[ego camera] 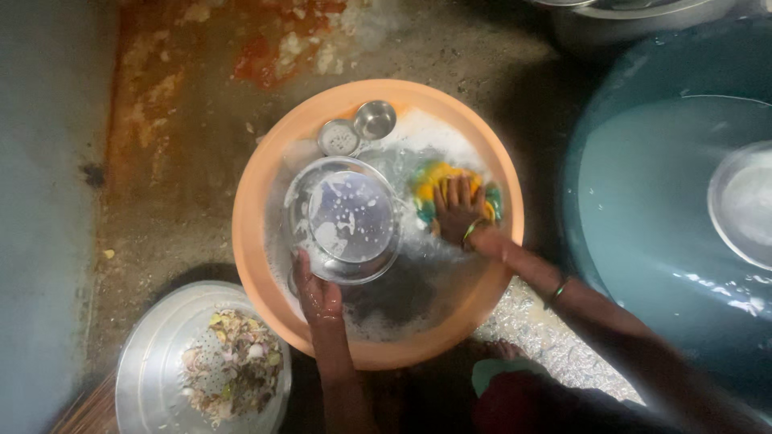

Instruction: The person washes metal plates and bowls using a cloth and soapy water in a basin. They scrub the items, rinse them in a second basin, and place them aside.

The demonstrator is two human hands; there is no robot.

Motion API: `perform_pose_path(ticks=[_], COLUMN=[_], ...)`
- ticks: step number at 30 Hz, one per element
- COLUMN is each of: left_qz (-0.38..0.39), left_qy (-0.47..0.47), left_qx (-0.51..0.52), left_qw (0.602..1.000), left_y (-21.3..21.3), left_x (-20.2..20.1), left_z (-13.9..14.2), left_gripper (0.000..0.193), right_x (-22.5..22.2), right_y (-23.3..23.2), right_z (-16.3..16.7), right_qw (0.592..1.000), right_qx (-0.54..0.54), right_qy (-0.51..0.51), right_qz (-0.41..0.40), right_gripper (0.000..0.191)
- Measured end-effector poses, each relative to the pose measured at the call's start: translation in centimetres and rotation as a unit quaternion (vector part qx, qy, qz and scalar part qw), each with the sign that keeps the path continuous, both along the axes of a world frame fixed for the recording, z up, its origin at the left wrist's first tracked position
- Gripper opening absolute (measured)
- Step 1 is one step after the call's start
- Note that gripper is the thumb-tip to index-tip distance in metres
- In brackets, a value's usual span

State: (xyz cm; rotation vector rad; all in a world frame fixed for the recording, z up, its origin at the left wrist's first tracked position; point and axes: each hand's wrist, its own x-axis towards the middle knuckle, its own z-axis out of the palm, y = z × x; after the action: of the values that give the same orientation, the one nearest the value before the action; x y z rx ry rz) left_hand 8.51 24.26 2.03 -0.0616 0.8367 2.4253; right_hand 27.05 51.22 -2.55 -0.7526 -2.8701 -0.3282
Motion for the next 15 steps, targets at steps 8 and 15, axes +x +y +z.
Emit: perform_pose_path(ticks=[8, 15], left_qz=[-0.013, -0.118], left_qy=[-0.014, -0.018], left_qx=[0.006, -0.031], left_qw=[1.0, 0.992], left_y=[1.2, 5.9], left_x=[1.1, 6.3], left_z=[6.6, 5.1], left_gripper=[0.062, 0.051], right_x=[0.3, -6.3], right_y=[0.1, -7.8], right_z=[1.0, 6.3], right_qw=[0.787, 0.91], right_qx=[-0.567, -0.161], right_qy=[0.242, 0.316], right_qz=[0.012, 0.214], right_gripper=[0.054, 0.08])
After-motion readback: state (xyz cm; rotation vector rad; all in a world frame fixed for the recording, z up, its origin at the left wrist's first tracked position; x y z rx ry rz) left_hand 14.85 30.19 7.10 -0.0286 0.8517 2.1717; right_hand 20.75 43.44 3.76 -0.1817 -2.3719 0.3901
